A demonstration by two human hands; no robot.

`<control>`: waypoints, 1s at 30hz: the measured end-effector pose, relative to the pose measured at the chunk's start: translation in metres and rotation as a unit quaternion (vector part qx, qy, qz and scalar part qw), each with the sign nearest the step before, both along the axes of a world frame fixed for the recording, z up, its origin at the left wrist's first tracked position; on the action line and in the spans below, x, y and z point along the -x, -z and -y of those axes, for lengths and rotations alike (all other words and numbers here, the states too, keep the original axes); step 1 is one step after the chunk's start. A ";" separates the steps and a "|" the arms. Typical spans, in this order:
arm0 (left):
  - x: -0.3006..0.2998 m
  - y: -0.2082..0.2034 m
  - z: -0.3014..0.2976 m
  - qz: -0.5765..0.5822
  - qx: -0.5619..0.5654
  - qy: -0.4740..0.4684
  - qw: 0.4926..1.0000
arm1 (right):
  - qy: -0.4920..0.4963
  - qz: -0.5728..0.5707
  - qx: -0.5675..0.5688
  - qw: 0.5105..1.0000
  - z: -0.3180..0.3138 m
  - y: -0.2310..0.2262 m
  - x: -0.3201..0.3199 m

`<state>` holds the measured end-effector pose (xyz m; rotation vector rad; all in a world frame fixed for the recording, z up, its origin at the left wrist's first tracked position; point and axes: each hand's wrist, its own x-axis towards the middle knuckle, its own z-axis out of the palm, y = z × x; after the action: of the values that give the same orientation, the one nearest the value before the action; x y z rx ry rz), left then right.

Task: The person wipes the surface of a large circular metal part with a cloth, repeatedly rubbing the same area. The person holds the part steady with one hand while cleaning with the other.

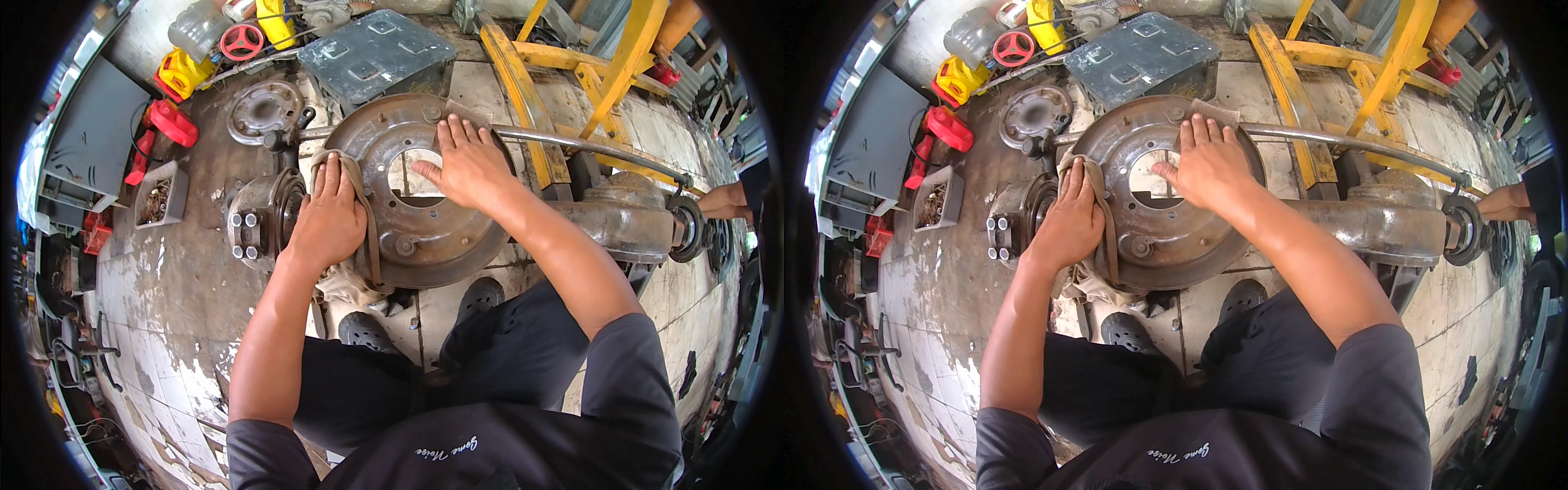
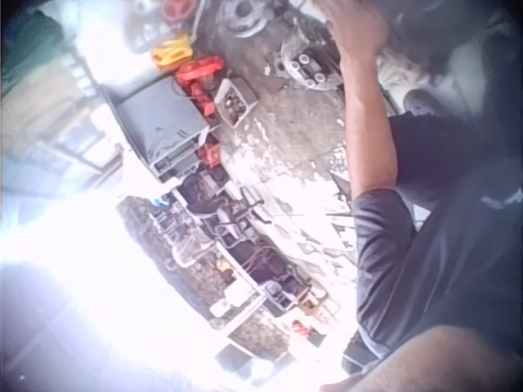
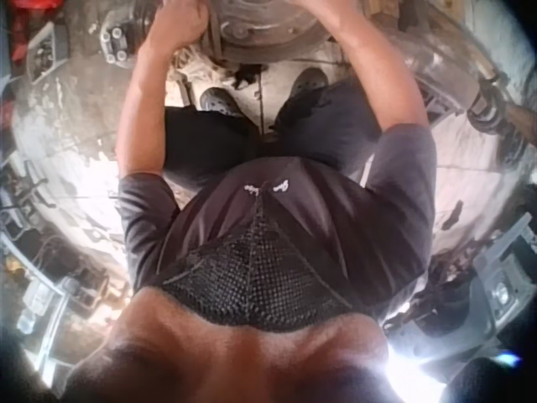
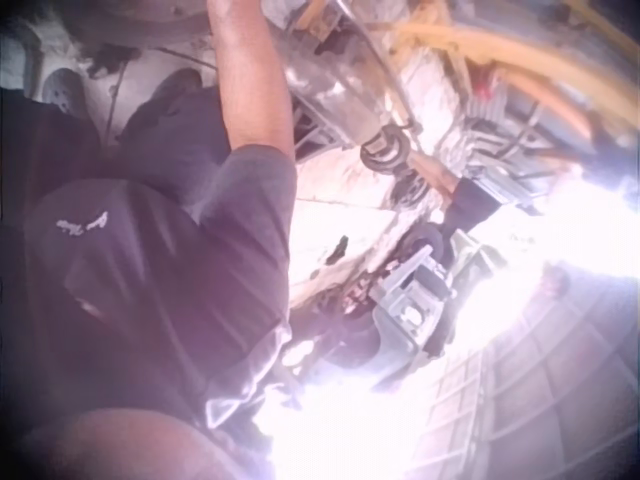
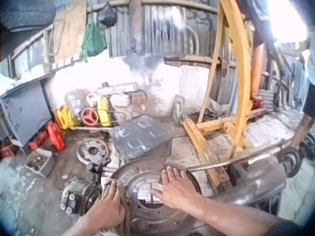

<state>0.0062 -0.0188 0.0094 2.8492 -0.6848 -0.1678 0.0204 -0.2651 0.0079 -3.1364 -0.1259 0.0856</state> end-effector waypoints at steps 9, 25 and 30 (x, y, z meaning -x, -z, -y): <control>-0.002 -0.003 0.001 -0.002 -0.004 -0.005 1.000 | 0.006 0.006 -0.009 1.000 0.006 0.000 -0.004; -0.001 -0.004 0.002 -0.009 -0.005 -0.003 1.000 | 0.023 -0.055 0.039 0.997 0.012 -0.015 0.005; -0.002 -0.002 -0.001 -0.005 -0.009 0.000 1.000 | 0.001 -0.038 0.019 0.999 0.009 -0.016 0.012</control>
<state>0.0083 -0.0176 0.0109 2.8636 -0.6837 -0.1886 0.0083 -0.2736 0.0244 -3.1650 -0.1212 0.2103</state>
